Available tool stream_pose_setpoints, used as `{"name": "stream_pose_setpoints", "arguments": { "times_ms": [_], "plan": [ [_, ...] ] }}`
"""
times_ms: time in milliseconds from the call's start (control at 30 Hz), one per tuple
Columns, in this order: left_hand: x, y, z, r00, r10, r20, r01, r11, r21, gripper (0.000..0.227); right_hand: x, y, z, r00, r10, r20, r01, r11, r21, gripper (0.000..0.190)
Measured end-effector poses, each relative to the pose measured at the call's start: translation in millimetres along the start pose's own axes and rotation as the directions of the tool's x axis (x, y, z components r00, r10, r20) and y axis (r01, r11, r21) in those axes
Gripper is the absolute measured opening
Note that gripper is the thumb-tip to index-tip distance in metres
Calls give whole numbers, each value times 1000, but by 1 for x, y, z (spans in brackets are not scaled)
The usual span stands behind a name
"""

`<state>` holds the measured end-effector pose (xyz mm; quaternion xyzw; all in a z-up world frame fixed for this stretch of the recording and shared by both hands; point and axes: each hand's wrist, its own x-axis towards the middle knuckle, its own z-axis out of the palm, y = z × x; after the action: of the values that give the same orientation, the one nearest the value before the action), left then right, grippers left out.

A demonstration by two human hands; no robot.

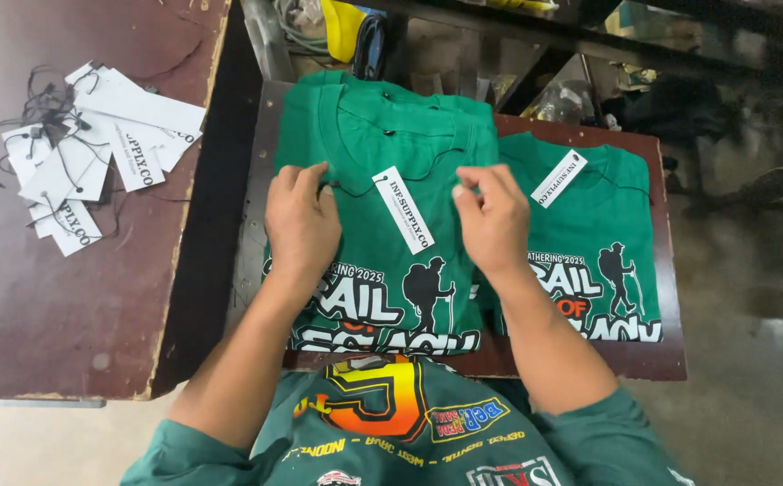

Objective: The person attaches white tags to the neck of green t-shirts using a small black fastener. They thread the tag string through the fastener, secure it to the shirt collar, and then move the completed shirt to a stack on the right.

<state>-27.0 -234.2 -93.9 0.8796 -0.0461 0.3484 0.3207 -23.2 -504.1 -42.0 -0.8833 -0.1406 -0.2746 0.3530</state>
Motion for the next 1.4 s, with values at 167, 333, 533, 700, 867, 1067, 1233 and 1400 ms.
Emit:
{"name": "stream_pose_setpoints", "arguments": {
  "times_ms": [167, 333, 533, 700, 867, 1067, 1233, 1400],
  "plan": [
    [12, 60, -5, 976, 219, 7, -219, 976, 5, 51, 39, 26, 12, 990, -37, 137, 72, 964, -255, 25],
    [2, 83, 4, 952, 254, 168, -255, 967, -14, 51, 54, 38, 21, 957, -16, 290, 119, 933, -339, 5],
    [6, 40, 3, 980, 124, 155, -149, 976, 160, 33, 71, 35, 22, 949, -10, 316, 102, 955, -277, 13],
    [29, 48, -16, 993, -6, 117, -10, 991, 137, 58, 88, -14, 30, 951, -160, 264, 101, 969, 223, 14],
    [61, 37, 37, 963, 17, 270, 60, 960, -274, 44, 99, -26, 38, 917, -19, 399, -116, 943, 312, 17],
    [73, 41, 38, 881, -113, 459, 298, 887, -353, 12, 115, -24, 34, 814, 73, 577, -410, 775, 481, 18],
    [77, 35, 43, 894, -131, 428, 283, 906, -314, 6, 122, -20, 45, 818, 83, 569, -409, 779, 475, 19],
    [94, 25, 43, 917, -311, 248, 386, 847, -366, 5, 111, 8, 73, 932, -164, 323, 138, 985, 104, 14]
  ]
}}
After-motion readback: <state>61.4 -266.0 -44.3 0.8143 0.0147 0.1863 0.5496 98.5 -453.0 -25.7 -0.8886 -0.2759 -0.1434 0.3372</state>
